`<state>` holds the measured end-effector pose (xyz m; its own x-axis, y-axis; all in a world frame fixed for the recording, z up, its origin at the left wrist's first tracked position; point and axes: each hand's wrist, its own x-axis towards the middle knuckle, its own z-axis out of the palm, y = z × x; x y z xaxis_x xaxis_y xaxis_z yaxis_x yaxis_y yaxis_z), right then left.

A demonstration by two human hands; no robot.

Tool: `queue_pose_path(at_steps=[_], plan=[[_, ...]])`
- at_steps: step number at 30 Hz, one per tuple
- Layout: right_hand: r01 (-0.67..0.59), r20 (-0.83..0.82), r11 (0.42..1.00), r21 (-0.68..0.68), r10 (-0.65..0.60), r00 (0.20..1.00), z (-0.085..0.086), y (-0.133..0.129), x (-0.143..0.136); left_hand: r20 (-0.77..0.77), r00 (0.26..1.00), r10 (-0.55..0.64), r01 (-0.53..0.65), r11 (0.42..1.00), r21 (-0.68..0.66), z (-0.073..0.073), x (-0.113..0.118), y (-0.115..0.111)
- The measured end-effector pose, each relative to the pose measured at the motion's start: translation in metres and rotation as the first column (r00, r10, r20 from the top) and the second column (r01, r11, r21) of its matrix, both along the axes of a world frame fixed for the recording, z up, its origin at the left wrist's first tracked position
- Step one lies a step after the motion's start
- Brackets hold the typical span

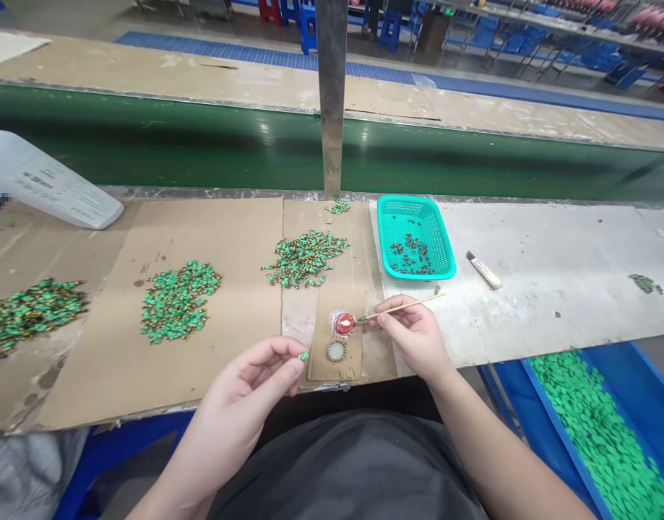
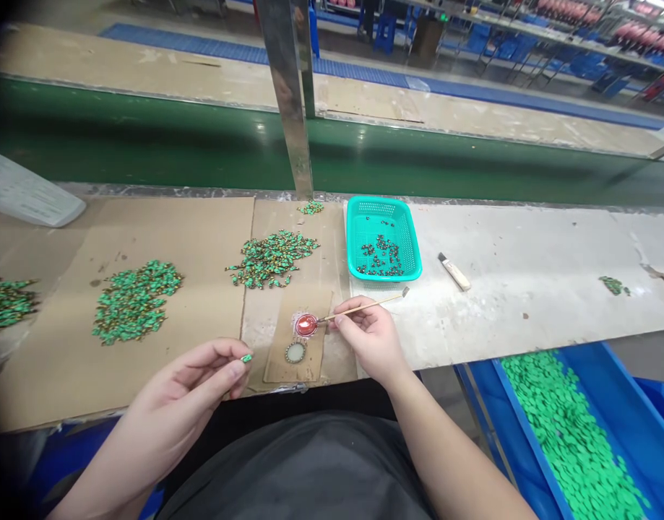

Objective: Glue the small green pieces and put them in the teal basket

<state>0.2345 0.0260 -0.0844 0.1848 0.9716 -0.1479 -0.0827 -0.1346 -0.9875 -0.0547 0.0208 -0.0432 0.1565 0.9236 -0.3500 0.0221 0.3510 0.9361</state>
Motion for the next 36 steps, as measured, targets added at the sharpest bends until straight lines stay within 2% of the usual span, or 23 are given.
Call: queue_pose_path(at_steps=[12, 15, 19, 22, 25, 30, 36], plan=[[0.014, -0.022, 1.0, 0.027, -0.013, 1.0, 0.005, 0.002, -0.001, 0.077, 0.997, 0.025, -0.018, 0.996, -0.085, 0.007, 0.011, 0.004], [0.015, -0.033, 0.998, 0.053, -0.013, 0.999, 0.016, -0.002, -0.003, 0.123, 0.992, 0.038, -0.024, 0.994, -0.111, 0.01, 0.019, 0.002], [0.0, -0.062, 0.994, 0.112, 0.007, 0.998, 0.044, -0.016, -0.007, 0.251, 0.967, 0.031, 0.009, 0.987, -0.159, 0.014, 0.034, -0.003], [-0.048, -0.109, 0.979, 0.2, 0.071, 0.991, 0.068, -0.03, -0.012, 0.418, 0.908, 0.021, 0.068, 0.978, -0.198, 0.019, 0.042, -0.007], [-0.111, -0.157, 0.953, 0.28, 0.16, 0.974, 0.084, -0.041, -0.017, 0.547, 0.836, -0.035, 0.147, 0.976, -0.163, 0.023, 0.046, -0.009], [-0.125, -0.159, 0.946, 0.3, 0.179, 0.971, 0.093, -0.05, -0.022, 0.635, 0.767, -0.091, 0.199, 0.975, -0.1, 0.026, 0.046, -0.011], [-0.14, -0.118, 0.938, 0.317, 0.186, 0.975, 0.096, -0.052, -0.023, 0.637, 0.766, -0.092, 0.197, 0.976, -0.097, 0.025, 0.044, -0.013]])
